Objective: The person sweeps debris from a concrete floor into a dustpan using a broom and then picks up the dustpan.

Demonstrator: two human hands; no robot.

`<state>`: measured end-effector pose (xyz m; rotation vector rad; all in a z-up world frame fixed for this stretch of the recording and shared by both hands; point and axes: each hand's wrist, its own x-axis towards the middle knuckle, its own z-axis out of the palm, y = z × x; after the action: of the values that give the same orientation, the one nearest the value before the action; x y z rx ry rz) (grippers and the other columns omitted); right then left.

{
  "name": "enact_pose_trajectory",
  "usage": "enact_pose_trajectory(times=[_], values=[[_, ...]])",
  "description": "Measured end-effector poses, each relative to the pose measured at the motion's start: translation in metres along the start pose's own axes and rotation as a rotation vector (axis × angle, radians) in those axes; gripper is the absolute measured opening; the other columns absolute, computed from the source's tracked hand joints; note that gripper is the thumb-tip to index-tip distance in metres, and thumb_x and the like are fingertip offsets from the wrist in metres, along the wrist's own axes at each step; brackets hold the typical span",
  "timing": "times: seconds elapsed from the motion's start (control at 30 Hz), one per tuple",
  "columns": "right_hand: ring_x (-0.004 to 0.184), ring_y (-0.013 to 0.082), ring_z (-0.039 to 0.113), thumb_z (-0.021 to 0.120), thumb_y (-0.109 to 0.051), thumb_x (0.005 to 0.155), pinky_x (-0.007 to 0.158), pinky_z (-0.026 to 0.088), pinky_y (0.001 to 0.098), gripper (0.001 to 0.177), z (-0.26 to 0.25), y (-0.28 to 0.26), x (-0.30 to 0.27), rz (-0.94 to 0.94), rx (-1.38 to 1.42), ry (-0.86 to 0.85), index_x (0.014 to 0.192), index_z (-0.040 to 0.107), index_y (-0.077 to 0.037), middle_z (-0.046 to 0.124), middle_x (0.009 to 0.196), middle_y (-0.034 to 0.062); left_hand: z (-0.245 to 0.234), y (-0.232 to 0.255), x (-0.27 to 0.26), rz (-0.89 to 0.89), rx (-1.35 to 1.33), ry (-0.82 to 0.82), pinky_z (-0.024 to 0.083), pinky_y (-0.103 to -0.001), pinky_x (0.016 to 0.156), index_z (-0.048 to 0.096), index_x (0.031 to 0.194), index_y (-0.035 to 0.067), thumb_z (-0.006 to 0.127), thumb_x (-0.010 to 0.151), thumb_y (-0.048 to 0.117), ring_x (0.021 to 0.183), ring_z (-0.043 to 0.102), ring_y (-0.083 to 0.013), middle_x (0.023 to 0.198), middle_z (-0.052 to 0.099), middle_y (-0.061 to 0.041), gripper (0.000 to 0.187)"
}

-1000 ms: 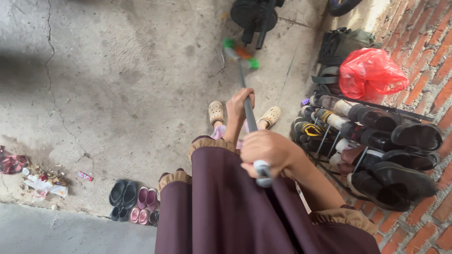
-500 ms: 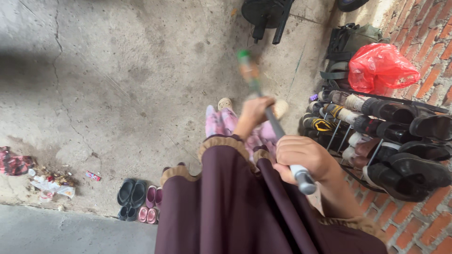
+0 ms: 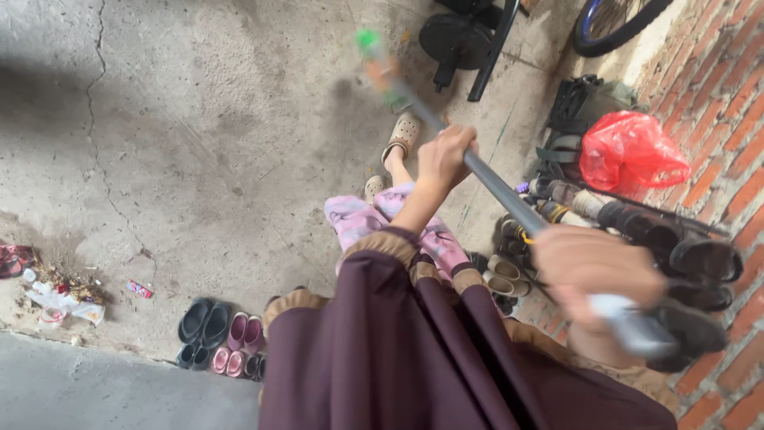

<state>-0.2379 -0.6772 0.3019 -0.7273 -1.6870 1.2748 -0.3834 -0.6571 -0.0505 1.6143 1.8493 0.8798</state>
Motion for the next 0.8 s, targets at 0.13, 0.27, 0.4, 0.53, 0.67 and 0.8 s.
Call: enact_pose_trajectory(times=[0.13, 0.27, 0.4, 0.53, 0.67, 0.8], values=[[0.064, 0.038, 0.058, 0.078, 0.003, 0.079, 0.063, 0.049, 0.0535, 0.021, 0.009, 0.091, 0.056, -0.019, -0.221, -0.605, 0.071, 0.058, -0.001, 0.053, 0.069, 0.016, 0.023, -0.045, 0.047, 0.095, -0.175, 0.111, 0.061, -0.047, 0.07, 0.071, 0.104, 0.018, 0.07, 0.099, 0.021, 0.087, 0.077, -0.0332, 0.098, 0.074, -0.006, 0.006], [0.093, 0.0388, 0.071, 0.071, -0.016, 0.101, 0.099, 0.058, 0.0625, 0.019, -0.058, 0.144, 0.058, -0.067, -0.044, -0.094, 0.098, 0.071, 0.002, 0.072, 0.096, 0.0175, 0.04, -0.052, 0.079, -0.023, 0.001, 0.001, 0.062, -0.047, 0.068, 0.071, 0.088, 0.022, 0.074, 0.086, 0.025, 0.086, 0.079, -0.0325, 0.098, 0.079, -0.005, 0.004], [0.072, 0.0258, 0.066, 0.067, -0.021, 0.101, 0.075, 0.056, 0.0436, 0.025, -0.141, 0.095, 0.089, 0.162, 0.161, 0.012, 0.082, 0.068, -0.005, 0.071, 0.079, 0.0087, 0.028, 0.015, 0.132, -0.113, 0.049, -0.077, 0.062, -0.05, 0.074, 0.069, 0.092, 0.017, 0.074, 0.096, 0.028, 0.091, 0.08, -0.0334, 0.095, 0.077, -0.006, 0.012], [0.07, 0.0261, 0.067, 0.069, -0.015, 0.095, 0.077, 0.061, 0.0442, 0.018, -0.076, 0.086, 0.156, -0.078, -0.06, -0.043, 0.083, 0.066, -0.002, 0.064, 0.079, 0.0068, 0.001, 0.028, 0.198, -0.121, -0.095, 0.129, 0.063, -0.05, 0.073, 0.068, 0.099, 0.018, 0.069, 0.1, 0.023, 0.086, 0.078, -0.0361, 0.098, 0.073, -0.008, 0.005], [0.059, 0.0355, 0.059, 0.079, 0.0, 0.082, 0.063, 0.052, 0.048, 0.022, -0.035, 0.154, 0.222, -0.121, -0.088, -0.728, 0.07, 0.06, -0.003, 0.055, 0.065, 0.0128, 0.002, -0.04, 0.206, -0.048, -0.248, 0.2, 0.062, -0.051, 0.069, 0.067, 0.104, 0.02, 0.066, 0.096, 0.02, 0.086, 0.079, -0.0371, 0.098, 0.073, -0.004, 0.008], [0.069, 0.0238, 0.062, 0.071, 0.001, 0.09, 0.072, 0.062, 0.0405, 0.023, -0.07, 0.205, 0.201, 0.028, 0.098, -0.381, 0.073, 0.056, -0.005, 0.058, 0.072, 0.0076, 0.023, -0.096, 0.176, -0.115, 0.05, 0.013, 0.062, -0.052, 0.066, 0.072, 0.093, 0.021, 0.073, 0.095, 0.023, 0.081, 0.078, -0.0361, 0.093, 0.075, -0.006, 0.003]])
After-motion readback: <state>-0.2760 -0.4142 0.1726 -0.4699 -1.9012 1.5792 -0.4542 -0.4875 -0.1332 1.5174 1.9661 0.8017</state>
